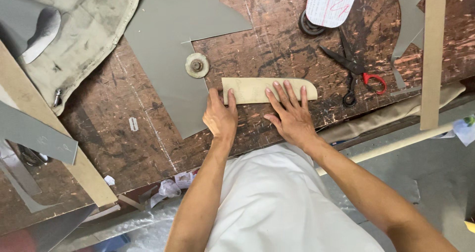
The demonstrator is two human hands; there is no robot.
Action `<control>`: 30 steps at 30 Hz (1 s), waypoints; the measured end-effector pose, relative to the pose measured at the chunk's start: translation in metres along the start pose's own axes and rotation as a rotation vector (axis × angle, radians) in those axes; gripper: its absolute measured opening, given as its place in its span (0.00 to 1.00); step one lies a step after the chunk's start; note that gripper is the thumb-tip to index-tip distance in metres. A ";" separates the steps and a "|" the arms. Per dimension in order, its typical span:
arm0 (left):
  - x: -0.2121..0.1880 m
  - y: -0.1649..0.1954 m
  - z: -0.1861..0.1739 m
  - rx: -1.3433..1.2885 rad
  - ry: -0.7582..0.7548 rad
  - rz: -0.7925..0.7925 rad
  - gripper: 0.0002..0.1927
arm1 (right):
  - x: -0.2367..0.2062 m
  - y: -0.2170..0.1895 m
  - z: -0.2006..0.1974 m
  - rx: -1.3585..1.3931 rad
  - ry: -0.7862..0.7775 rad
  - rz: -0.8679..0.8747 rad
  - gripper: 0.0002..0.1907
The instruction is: The person uses shears to cut a gray sheet of material along a template outline on a workbench. They then place a cardboard template on another gray sheet and cut around it. The person handles the shears and templates throughout the process.
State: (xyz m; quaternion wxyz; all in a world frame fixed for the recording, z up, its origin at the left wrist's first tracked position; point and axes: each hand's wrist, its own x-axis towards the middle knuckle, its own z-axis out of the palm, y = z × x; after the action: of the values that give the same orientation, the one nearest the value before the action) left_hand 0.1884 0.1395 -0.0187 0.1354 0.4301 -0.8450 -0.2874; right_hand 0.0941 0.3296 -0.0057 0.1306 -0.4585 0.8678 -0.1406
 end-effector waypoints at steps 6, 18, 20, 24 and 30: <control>0.000 0.000 0.001 0.050 0.007 0.002 0.16 | 0.001 0.005 -0.001 0.028 0.001 -0.025 0.39; 0.013 0.035 -0.031 -0.772 -0.513 -0.544 0.18 | 0.002 0.005 0.007 0.113 0.127 0.004 0.38; -0.001 0.057 -0.039 -0.825 -0.557 -0.349 0.16 | 0.008 -0.003 0.013 0.165 0.254 0.039 0.35; -0.025 0.089 -0.060 -0.589 -0.381 0.331 0.17 | 0.025 -0.031 0.020 1.135 0.270 0.450 0.17; 0.009 0.069 -0.065 -0.149 -0.092 0.379 0.34 | 0.042 -0.034 0.012 2.186 0.352 0.685 0.11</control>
State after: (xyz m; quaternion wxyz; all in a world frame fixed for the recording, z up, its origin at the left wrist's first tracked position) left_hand 0.1690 0.1406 0.0746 0.1799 0.2385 -0.8926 -0.3377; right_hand 0.1011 0.2753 -0.0084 0.3660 0.1837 0.3683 -0.8347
